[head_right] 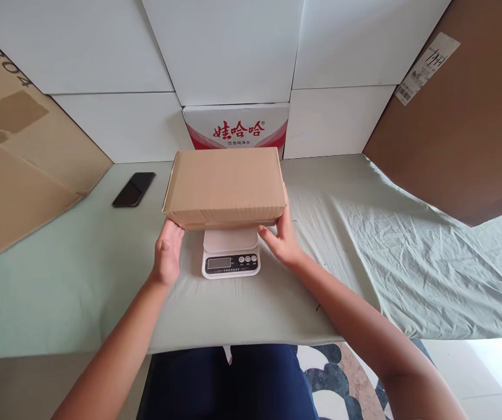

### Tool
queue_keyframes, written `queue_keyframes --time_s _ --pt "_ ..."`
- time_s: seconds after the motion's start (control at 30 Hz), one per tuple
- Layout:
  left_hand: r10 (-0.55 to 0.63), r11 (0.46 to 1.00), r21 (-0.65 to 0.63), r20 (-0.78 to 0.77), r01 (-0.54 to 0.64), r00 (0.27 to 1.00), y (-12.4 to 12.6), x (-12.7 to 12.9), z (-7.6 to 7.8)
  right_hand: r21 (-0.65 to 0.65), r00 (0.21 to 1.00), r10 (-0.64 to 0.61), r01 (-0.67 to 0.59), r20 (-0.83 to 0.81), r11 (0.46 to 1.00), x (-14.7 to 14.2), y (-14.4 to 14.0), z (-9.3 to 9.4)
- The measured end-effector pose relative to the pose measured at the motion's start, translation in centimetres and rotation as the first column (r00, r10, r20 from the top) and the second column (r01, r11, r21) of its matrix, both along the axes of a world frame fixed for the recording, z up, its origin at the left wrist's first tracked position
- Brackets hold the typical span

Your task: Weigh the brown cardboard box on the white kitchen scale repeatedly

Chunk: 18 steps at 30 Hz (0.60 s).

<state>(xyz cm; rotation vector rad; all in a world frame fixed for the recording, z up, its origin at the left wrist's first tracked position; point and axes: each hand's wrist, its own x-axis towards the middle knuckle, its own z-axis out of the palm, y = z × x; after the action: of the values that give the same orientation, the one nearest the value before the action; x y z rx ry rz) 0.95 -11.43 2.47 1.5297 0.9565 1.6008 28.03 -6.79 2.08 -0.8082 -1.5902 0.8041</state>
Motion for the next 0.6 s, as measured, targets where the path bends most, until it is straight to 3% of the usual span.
queue_keyframes --time_s 0.17,0.6 --pt "0.026 0.997 -0.079 0.016 -0.024 1.0 -2.5 0.5 -0.2 -0.079 0.998 0.018 -0.023 -0.058 0.997 -0.2 -2.4 -0.8" --pt "0.071 0.987 -0.147 0.009 -0.069 0.997 -3.4 0.5 -0.4 -0.113 0.997 0.003 -0.011 -0.076 0.994 -0.4 -2.7 -1.1"
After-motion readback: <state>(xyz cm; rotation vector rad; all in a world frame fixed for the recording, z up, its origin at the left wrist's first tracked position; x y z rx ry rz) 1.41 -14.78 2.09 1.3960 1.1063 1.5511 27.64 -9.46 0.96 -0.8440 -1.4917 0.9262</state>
